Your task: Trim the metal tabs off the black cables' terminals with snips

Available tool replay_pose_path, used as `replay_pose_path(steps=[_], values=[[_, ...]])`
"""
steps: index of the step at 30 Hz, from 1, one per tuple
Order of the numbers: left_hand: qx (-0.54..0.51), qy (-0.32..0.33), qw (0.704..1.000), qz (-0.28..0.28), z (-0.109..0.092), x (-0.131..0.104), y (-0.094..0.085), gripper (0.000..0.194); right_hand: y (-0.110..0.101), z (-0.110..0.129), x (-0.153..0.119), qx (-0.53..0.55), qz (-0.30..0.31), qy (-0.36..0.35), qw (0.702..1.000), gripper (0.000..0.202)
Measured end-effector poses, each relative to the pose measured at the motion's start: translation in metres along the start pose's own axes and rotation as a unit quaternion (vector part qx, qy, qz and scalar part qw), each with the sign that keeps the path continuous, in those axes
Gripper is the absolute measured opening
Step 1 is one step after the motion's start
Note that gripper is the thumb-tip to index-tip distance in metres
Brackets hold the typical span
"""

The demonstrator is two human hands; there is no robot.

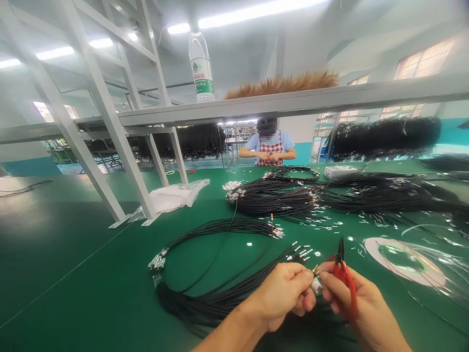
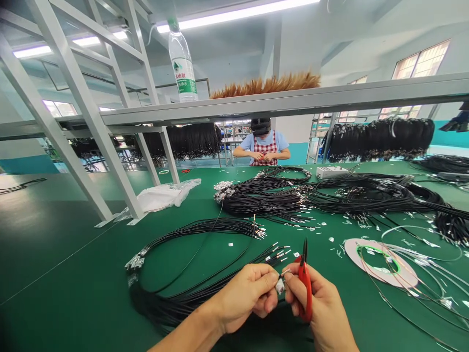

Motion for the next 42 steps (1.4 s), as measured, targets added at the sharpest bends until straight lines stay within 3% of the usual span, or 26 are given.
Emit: replay_pose_path(steps=[8, 16, 29, 35, 42], values=[[0.069, 0.079, 0.993, -0.05, 0.008, 0.005, 0.002, 0.024, 0.003, -0.002, 0.002, 0.05, 0.015, 0.009, 0.999, 0.032], [0.003, 0.053, 0.998, -0.033, 0.003, 0.005, 0.001, 0.026, 0.003, -0.003, 0.002, 0.047, -0.014, 0.01, 0.999, 0.037], [0.043, 0.06, 0.997, -0.031, 0.004, 0.005, 0.001, 0.028, 0.006, 0.001, -0.002, 0.026, -0.01, 0.024, 0.999, 0.037], [0.034, 0.066, 0.996, -0.053, 0.001, 0.007, -0.008, 0.028, 0.002, 0.001, 0.004, -0.112, 0.015, 0.004, 0.994, 0.038], [-0.036, 0.047, 0.998, -0.032, -0.009, 0.005, -0.021, 0.025, -0.002, -0.008, 0.013, -0.258, 0.124, -0.019, 0.958, 0.04]])
Point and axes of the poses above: each hand's wrist, its own x-axis towards the middle knuckle, its own y-axis out of the palm, z = x × y, the point moved 2 cm from there along x, towards the middle knuckle, and after that the axes turned 9 degrees about y, right-handed, at the moved point
